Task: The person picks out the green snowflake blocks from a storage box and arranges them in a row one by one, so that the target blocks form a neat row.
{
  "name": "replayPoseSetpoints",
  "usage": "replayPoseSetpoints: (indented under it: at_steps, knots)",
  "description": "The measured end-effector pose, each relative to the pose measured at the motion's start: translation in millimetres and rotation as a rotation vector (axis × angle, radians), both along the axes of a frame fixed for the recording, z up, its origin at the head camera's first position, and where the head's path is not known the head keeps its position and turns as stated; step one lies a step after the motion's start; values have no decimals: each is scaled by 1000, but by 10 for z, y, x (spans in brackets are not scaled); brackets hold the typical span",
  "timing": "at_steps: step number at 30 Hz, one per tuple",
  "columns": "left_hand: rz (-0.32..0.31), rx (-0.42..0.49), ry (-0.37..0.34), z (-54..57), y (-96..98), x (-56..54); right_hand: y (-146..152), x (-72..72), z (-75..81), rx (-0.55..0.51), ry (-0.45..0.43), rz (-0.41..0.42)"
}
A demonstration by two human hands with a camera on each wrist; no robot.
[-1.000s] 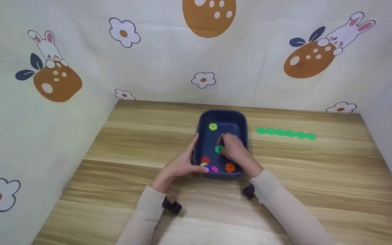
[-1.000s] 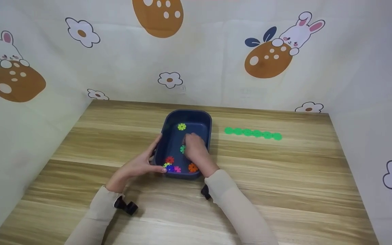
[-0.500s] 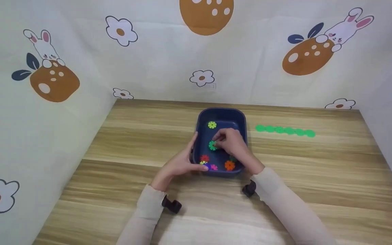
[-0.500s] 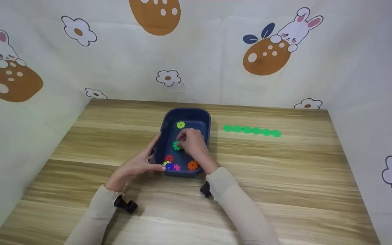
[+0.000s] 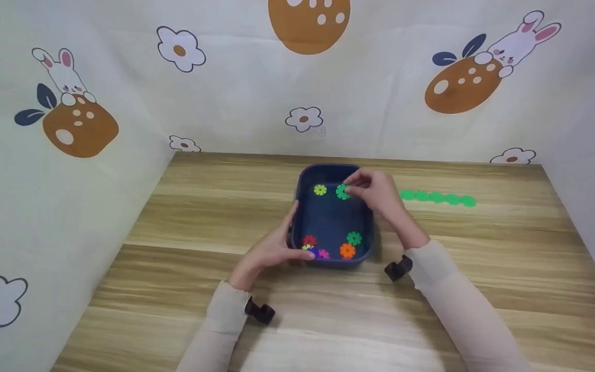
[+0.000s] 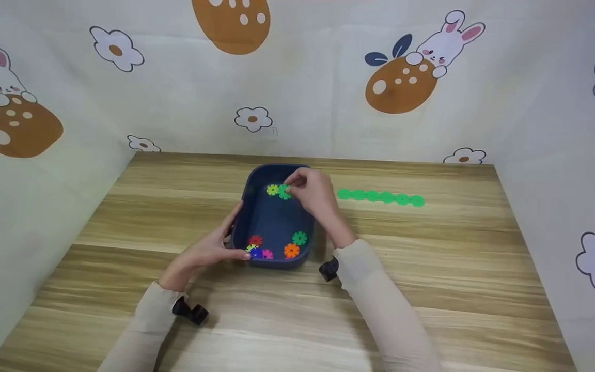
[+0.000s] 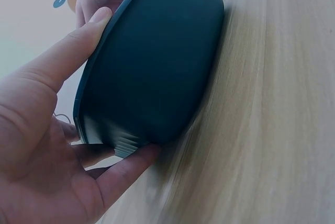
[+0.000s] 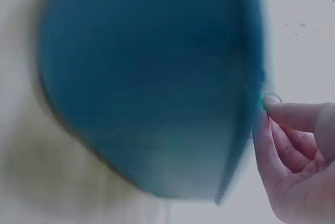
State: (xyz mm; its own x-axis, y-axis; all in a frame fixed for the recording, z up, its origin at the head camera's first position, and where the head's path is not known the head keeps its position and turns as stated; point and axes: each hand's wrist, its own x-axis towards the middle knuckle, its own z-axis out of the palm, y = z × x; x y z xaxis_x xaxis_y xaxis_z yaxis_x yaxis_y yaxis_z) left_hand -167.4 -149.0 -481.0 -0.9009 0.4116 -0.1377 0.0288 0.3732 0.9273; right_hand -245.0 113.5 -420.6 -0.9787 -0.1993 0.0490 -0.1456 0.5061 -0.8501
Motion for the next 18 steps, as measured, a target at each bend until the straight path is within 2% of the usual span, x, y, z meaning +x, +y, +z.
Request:
replayPoseSetpoints:
  at_steps: [8, 13, 18]
  knots:
    - [37, -45, 9, -20, 9, 0, 637, -144, 158, -120, 53, -96]
    - [35, -46, 10, -27, 2, 0, 1127, -151, 186, -144, 55, -183]
    - [24, -60, 25, -17, 1, -5, 1608, -123, 148, -197, 23, -291]
